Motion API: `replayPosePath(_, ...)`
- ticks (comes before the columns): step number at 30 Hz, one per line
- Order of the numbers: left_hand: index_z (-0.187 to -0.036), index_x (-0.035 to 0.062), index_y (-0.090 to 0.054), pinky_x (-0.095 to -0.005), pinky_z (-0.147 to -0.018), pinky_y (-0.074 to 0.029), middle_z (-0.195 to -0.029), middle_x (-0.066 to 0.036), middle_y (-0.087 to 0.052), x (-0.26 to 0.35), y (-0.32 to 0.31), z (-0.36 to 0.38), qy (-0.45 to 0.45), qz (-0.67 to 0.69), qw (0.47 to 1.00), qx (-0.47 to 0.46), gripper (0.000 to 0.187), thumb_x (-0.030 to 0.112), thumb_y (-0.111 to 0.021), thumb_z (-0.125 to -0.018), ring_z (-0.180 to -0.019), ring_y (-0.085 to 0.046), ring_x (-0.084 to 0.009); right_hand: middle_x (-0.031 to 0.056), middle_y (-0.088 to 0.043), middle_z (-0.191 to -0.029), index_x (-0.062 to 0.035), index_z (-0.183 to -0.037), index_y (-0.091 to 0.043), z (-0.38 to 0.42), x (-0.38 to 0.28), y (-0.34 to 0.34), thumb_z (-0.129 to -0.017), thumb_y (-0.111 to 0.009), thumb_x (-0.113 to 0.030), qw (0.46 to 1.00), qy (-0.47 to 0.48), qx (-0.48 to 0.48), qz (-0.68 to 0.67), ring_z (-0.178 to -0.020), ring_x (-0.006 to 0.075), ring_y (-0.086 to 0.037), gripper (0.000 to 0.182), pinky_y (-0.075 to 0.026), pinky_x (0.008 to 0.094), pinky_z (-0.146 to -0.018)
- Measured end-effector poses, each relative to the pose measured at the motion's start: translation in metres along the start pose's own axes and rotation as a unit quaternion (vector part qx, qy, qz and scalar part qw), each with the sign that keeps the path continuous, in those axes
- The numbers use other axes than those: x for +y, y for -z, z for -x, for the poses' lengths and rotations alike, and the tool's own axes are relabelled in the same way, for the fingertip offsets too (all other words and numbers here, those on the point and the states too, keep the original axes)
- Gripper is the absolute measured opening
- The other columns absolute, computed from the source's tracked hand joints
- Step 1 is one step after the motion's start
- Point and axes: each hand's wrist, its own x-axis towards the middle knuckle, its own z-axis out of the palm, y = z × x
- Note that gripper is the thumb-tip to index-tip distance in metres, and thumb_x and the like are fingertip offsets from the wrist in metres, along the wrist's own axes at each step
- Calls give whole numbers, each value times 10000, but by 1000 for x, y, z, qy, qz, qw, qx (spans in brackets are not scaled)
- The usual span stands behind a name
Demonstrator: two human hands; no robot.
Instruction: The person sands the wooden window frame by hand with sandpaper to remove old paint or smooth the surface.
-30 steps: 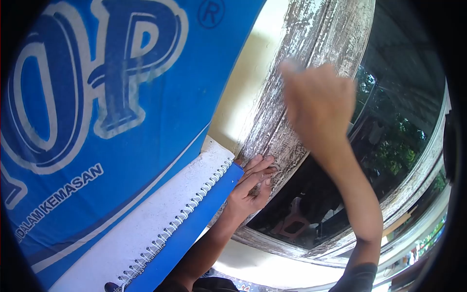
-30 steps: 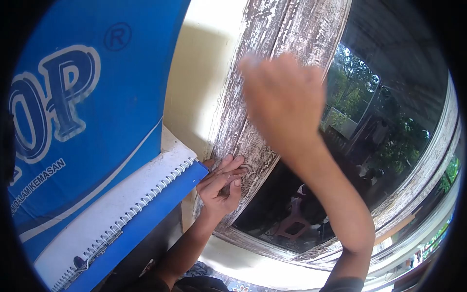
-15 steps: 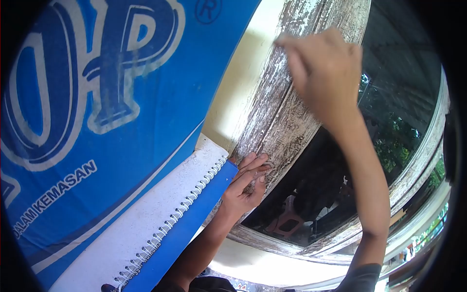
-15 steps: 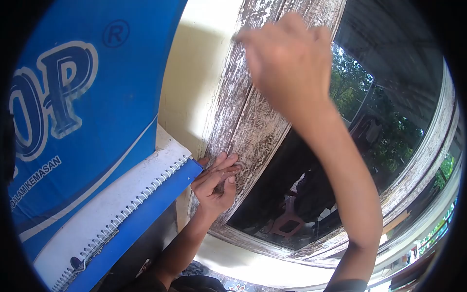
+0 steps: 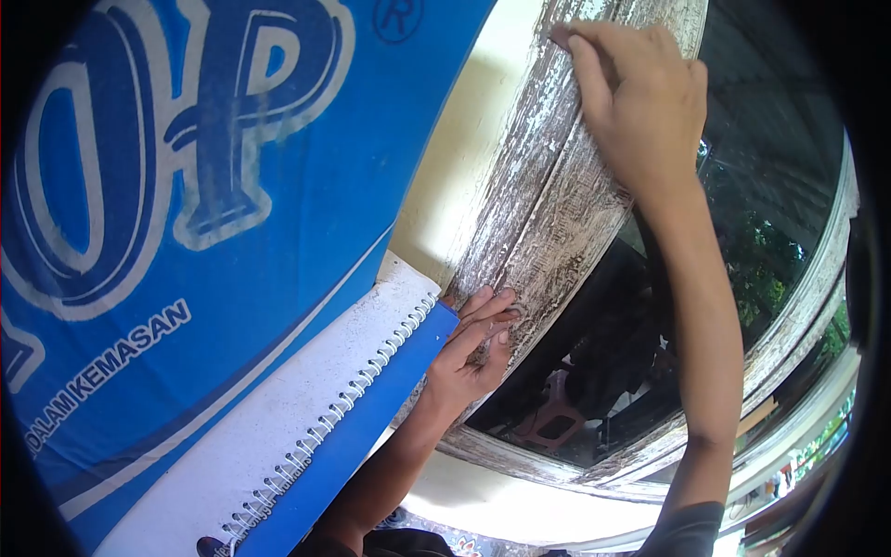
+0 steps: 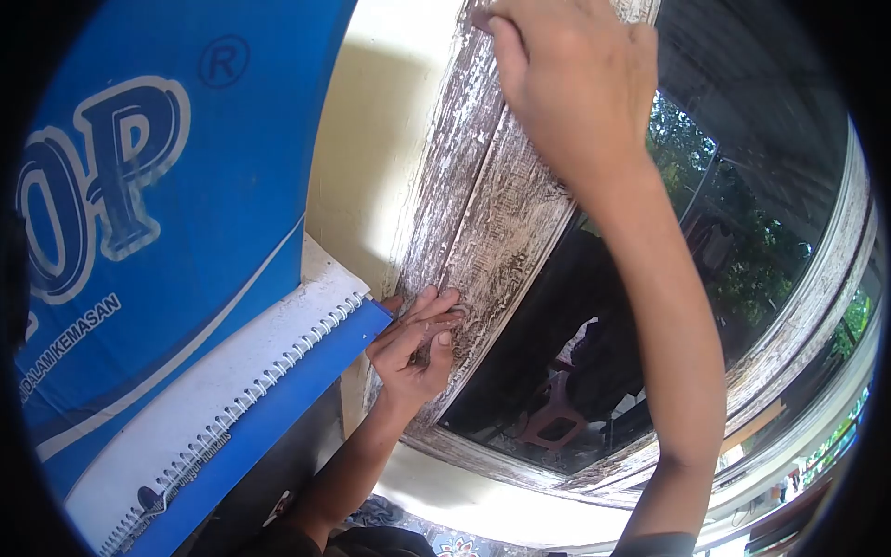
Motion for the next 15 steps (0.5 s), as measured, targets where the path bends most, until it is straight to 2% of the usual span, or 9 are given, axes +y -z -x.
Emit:
replayPosePath(2,-877,42,-734,-372,-1026,-370,-1016,-93,-729,3,2,-3,11,12,1000,10,127,59,-615,-836,-1110,-636,-223,-57,-631,-726,-186,-934,-737,15,-8,-4,-838,-692,-182,999,15,-8,-29,-713,154,-567,105,-344,332,-679)
replayPosePath(4,-858,24,-729,-386,-973,-424,-946,-111,-738,7,2,-3,18,22,999,24,139,97,-610,-854,-1014,-689,-230,-17,-658,-759,-173,-833,-717,23,-23,2,-815,-687,-189,995,81,-57,-16,-761,193,-609,38,-367,388,-634)
replayPosePath(6,-895,-31,-713,-400,-881,-541,-961,-134,-683,11,-2,-1,138,205,966,73,160,90,-609,-877,-956,-681,-233,8,-651,-728,-162,-825,-713,0,0,-1,-808,-686,-185,997,75,-33,-13,-736,194,-607,39,-369,385,-622)
replayPosePath(8,-909,-48,-704,-391,-844,-570,-974,-134,-650,2,-3,1,99,180,977,65,172,93,-609,-885,-938,-675,-233,-27,-651,-738,-205,-882,-735,-21,20,-9,-842,-690,-214,997,-66,-40,21,-699,141,-581,61,-360,333,-648)
replayPosePath(9,-923,-66,-695,-382,-806,-598,-987,-135,-616,-3,-2,1,56,156,984,59,185,96,-609,-893,-919,-669,-233,-15,-608,-688,-220,-887,-725,-16,14,-13,-852,-676,-214,997,-46,-54,14,-663,146,-562,61,-352,319,-680)
replayPosePath(10,-923,-66,-695,-382,-806,-598,-987,-135,-616,-3,-1,2,59,158,984,56,185,96,-609,-893,-919,-669,-233,-15,-608,-688,-220,-887,-725,-1,1,-14,-852,-676,-214,997,-48,-58,15,-663,146,-562,61,-352,319,-680)
replayPosePath(12,-917,-74,-691,-367,-810,-593,-1056,-148,-613,-4,-1,3,88,186,977,50,193,98,-607,-899,-929,-674,-246,44,-572,-614,-125,-833,-690,28,-33,1,-789,-683,-221,993,74,-95,-20,-718,213,-585,106,-365,387,-669)
replayPosePath(13,-917,-74,-691,-367,-810,-593,-1056,-148,-613,-2,-2,4,88,188,977,51,193,98,-607,-899,-929,-674,-246,15,-578,-651,-173,-899,-692,31,-37,7,-853,-663,-187,993,73,-85,-33,-669,192,-578,56,-369,330,-700)
replayPosePath(15,-889,-55,-697,-355,-813,-556,-1000,-152,-681,0,-4,4,88,203,973,58,190,114,-610,-892,-918,-685,-219,19,-585,-666,-169,-898,-690,9,-4,-8,-851,-662,-195,996,78,-8,42,-678,205,-579,61,-368,347,-701)
